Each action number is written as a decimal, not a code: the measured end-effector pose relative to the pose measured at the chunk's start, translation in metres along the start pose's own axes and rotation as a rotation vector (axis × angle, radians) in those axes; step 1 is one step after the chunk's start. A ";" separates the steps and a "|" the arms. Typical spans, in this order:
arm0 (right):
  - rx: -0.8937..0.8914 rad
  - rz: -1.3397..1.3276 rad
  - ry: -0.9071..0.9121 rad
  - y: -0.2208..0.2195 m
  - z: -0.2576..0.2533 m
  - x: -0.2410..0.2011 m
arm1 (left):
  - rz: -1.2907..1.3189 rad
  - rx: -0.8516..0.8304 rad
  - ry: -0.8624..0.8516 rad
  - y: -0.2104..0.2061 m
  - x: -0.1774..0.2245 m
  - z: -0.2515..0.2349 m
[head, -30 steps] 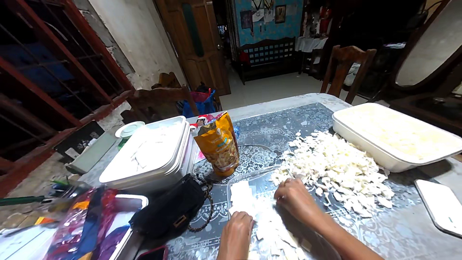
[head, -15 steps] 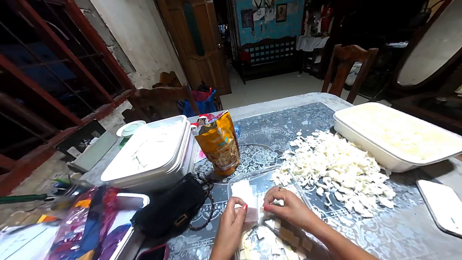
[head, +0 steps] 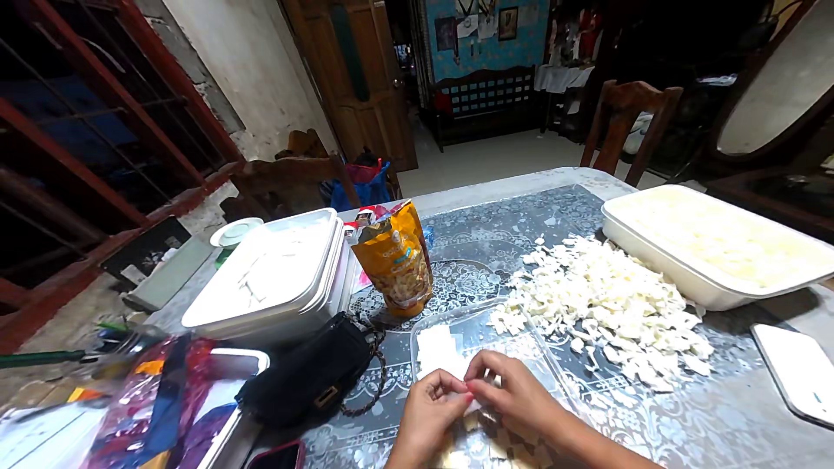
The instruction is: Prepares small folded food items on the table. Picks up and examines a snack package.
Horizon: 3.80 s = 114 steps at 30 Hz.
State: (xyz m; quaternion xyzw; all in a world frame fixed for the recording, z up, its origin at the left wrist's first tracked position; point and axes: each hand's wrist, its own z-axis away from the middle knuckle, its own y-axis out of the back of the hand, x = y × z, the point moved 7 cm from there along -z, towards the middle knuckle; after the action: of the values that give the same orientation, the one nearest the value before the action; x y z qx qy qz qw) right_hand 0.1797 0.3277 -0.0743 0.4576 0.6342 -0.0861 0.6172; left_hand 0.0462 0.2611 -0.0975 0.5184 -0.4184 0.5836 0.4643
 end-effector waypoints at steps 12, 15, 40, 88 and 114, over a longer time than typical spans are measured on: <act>-0.133 0.065 0.254 0.003 -0.003 -0.006 | 0.254 -0.053 0.181 0.004 -0.009 -0.003; -0.157 -0.133 0.019 -0.005 -0.004 0.005 | -0.014 -0.073 0.094 -0.001 -0.001 -0.001; -0.069 -0.165 -0.239 0.010 -0.004 0.019 | -0.201 0.033 -0.181 0.006 0.011 0.003; 0.074 0.263 -0.080 0.033 -0.009 0.007 | -0.397 0.068 -0.173 0.020 0.012 -0.003; -0.042 0.199 0.314 -0.007 0.002 -0.011 | 0.198 0.005 0.051 0.000 -0.001 0.000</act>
State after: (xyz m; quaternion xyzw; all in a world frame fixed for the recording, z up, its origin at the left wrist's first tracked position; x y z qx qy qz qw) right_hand 0.1737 0.3171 -0.0686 0.5129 0.6761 0.0613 0.5254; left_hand 0.0459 0.2611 -0.0986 0.4604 -0.4542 0.6408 0.4137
